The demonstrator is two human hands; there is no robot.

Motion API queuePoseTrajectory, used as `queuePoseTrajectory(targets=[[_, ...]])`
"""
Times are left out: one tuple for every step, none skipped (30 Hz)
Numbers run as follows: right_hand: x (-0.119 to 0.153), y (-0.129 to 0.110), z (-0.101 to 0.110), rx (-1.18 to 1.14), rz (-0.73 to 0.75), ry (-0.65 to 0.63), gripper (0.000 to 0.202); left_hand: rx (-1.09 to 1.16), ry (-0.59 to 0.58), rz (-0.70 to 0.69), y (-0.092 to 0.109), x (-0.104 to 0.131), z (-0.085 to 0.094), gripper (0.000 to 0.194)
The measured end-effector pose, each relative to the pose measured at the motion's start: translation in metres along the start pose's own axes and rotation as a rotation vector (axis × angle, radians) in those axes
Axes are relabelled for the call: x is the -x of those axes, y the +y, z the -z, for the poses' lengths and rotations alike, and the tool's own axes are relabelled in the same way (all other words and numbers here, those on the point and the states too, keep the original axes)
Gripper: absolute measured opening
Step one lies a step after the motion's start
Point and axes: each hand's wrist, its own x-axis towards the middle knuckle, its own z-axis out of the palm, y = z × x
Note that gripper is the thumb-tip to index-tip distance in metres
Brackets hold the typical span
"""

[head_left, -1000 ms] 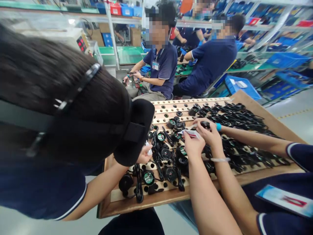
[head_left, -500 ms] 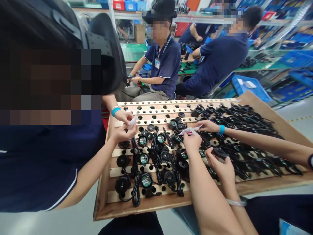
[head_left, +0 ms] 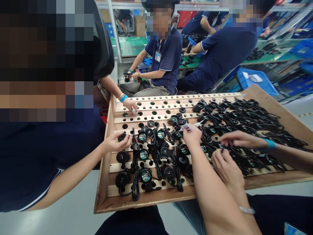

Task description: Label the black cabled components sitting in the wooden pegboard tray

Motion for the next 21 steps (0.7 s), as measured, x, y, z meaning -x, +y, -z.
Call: queuePoseTrajectory(targets=[[-0.013,-0.006,-0.007,0.005,0.007,-0.022,0.024,-0.029,0.034,-0.040,-0.004,0.003,0.006,0.047],[-0.024,-0.011,-0.013,0.003,0.016,-0.033,0.025,-0.042,0.064,-0.060,-0.008,0.006,0.010,0.047],[-0.030,-0.013,-0.017,0.002,0.020,-0.035,0.026,-0.047,0.090,-0.064,-0.011,0.008,0.014,0.046],[-0.033,-0.014,-0.019,0.000,0.018,-0.030,0.027,-0.050,0.114,-0.061,-0.014,0.009,0.017,0.046],[-0.034,-0.014,-0.020,-0.004,0.011,-0.020,0.028,-0.056,0.136,-0.056,-0.016,0.011,0.019,0.046],[-0.032,-0.014,-0.020,-0.012,0.002,-0.010,0.028,-0.064,0.161,-0.047,-0.018,0.013,0.021,0.045],[-0.029,-0.013,-0.019,-0.020,-0.007,-0.005,0.028,-0.073,0.183,-0.038,-0.020,0.014,0.022,0.045],[-0.026,-0.012,-0.018,-0.027,-0.011,-0.005,0.028,-0.077,0.201,-0.027,-0.023,0.015,0.023,0.044],[-0.024,-0.011,-0.018,-0.032,-0.010,-0.011,0.029,-0.073,0.211,-0.018,-0.026,0.014,0.023,0.043],[-0.022,-0.011,-0.019,-0.034,-0.001,-0.021,0.028,-0.059,0.209,-0.013,-0.029,0.013,0.023,0.042],[-0.022,-0.011,-0.019,-0.033,0.013,-0.033,0.028,-0.038,0.197,-0.012,-0.032,0.009,0.022,0.042],[-0.022,-0.011,-0.021,-0.028,0.031,-0.047,0.027,-0.012,0.170,-0.015,-0.036,0.004,0.021,0.040],[-0.022,-0.011,-0.023,-0.022,0.050,-0.062,0.026,0.017,0.133,-0.013,-0.038,-0.002,0.019,0.038],[-0.023,-0.011,-0.024,-0.016,0.068,-0.076,0.025,0.046,0.090,0.003,-0.040,-0.009,0.017,0.036],[-0.023,-0.011,-0.026,-0.011,0.082,-0.088,0.025,0.078,0.043,0.030,-0.041,-0.016,0.015,0.034],[-0.024,-0.010,-0.027,-0.007,0.095,-0.100,0.025,0.110,-0.004,0.067,-0.041,-0.023,0.012,0.032],[-0.024,-0.009,-0.028,-0.004,0.105,-0.110,0.025,0.143,-0.048,0.103,-0.040,-0.029,0.010,0.031],[-0.024,-0.008,-0.029,-0.002,0.112,-0.118,0.025,0.172,-0.083,0.134,-0.039,-0.034,0.008,0.030],[-0.024,-0.008,-0.029,0.000,0.118,-0.125,0.025,0.197,-0.107,0.157,-0.038,-0.038,0.007,0.029],[-0.023,-0.007,-0.029,0.002,0.124,-0.132,0.025,0.219,-0.120,0.169,-0.036,-0.040,0.007,0.028],[-0.024,-0.007,-0.029,0.003,0.129,-0.138,0.025,0.239,-0.127,0.176,-0.035,-0.041,0.007,0.028]])
